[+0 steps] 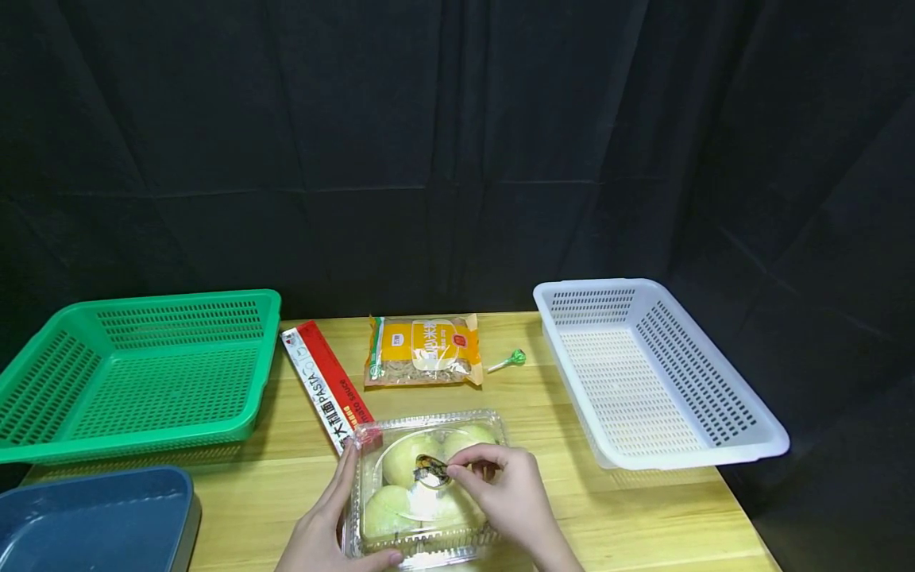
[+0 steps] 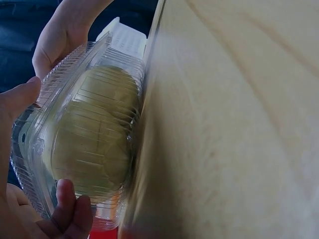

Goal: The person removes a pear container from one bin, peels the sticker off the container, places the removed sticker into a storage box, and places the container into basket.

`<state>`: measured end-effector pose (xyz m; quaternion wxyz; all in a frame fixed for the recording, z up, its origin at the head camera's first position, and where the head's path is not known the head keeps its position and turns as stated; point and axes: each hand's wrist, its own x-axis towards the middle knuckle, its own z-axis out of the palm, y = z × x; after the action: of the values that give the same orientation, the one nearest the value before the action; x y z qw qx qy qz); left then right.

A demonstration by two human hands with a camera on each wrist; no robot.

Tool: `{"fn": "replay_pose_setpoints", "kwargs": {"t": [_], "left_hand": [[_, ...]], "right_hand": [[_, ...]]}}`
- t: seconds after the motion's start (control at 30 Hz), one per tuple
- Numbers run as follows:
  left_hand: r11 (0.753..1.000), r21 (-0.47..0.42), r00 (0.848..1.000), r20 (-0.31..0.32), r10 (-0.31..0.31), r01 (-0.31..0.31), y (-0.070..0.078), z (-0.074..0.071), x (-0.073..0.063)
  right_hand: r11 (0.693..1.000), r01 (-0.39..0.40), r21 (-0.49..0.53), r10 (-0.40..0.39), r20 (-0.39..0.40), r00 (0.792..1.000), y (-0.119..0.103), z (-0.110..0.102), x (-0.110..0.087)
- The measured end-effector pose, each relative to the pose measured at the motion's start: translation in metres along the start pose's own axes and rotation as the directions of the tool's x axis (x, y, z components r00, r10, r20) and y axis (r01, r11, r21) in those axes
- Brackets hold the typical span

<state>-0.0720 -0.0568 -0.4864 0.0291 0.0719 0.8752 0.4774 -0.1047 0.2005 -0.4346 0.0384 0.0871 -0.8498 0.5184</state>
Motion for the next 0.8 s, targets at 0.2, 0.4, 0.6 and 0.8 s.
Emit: {"fn": "replay_pose_setpoints", "kwargs": {"t": [0.2, 0.4, 0.6, 0.8], "left_hand": [[1.0, -0.002, 1.0, 0.001, -0.002, 0.002, -0.001, 0.0, 0.0], [1.0, 0.0, 1.0, -0.015, 0.014, -0.014, -0.002, 0.001, 0.0], [1.0, -0.005, 1.0, -0.013, 0.005, -0.005, -0.001, 0.002, 0.0], [0.999, 0.045, 0.998, 0.05, -0.028, 0.026, 0.004, -0.006, 0.0]], "right_hand": [[0.998, 0.031, 0.061, -0.032, 0.013, 0.999, 0.001, -0.005, 0.0], [0.985, -0.057, 0.161, 0.061, -0.022, 0.998, 0.003, -0.012, 0.002], [0.987, -0.041, 0.153, 0.045, -0.021, 0.999, 0.004, -0.013, 0.002], [0.991, 0.006, 0.137, -0.001, -0.033, 0.999, 0.004, -0.012, 0.002]]}}
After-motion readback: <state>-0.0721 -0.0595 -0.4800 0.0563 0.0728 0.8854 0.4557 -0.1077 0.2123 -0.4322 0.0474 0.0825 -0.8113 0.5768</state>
